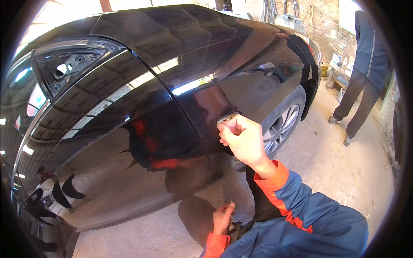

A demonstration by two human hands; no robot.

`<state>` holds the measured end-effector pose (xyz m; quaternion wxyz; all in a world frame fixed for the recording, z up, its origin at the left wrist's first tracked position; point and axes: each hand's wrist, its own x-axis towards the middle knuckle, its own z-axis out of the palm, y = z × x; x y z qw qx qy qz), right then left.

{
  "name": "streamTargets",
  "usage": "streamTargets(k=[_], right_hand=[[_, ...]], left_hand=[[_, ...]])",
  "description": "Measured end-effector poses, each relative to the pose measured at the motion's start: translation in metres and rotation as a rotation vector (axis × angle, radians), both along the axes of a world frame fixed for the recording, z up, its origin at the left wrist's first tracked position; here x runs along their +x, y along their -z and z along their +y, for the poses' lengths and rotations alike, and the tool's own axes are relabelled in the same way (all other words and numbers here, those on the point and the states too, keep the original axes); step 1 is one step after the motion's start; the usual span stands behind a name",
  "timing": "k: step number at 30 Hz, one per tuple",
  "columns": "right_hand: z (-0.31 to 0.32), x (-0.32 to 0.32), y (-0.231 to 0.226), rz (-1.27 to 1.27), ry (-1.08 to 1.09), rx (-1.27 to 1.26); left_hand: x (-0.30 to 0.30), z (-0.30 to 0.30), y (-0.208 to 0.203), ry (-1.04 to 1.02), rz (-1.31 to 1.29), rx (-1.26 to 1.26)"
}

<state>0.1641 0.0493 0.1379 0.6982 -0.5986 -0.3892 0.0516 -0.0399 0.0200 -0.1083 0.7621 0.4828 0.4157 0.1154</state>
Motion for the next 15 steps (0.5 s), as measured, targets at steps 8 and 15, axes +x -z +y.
streamTargets(k=[8, 15], right_hand=[[0.005, -0.011, -0.005, 0.284, -0.047, 0.090], [-0.011, -0.011, -0.005, 0.260, -0.059, 0.084]], left_hand=[[-0.001, -0.001, -0.003, 0.018, 0.019, -0.009], [0.000, 0.000, -0.005, -0.031, -0.064, -0.004]])
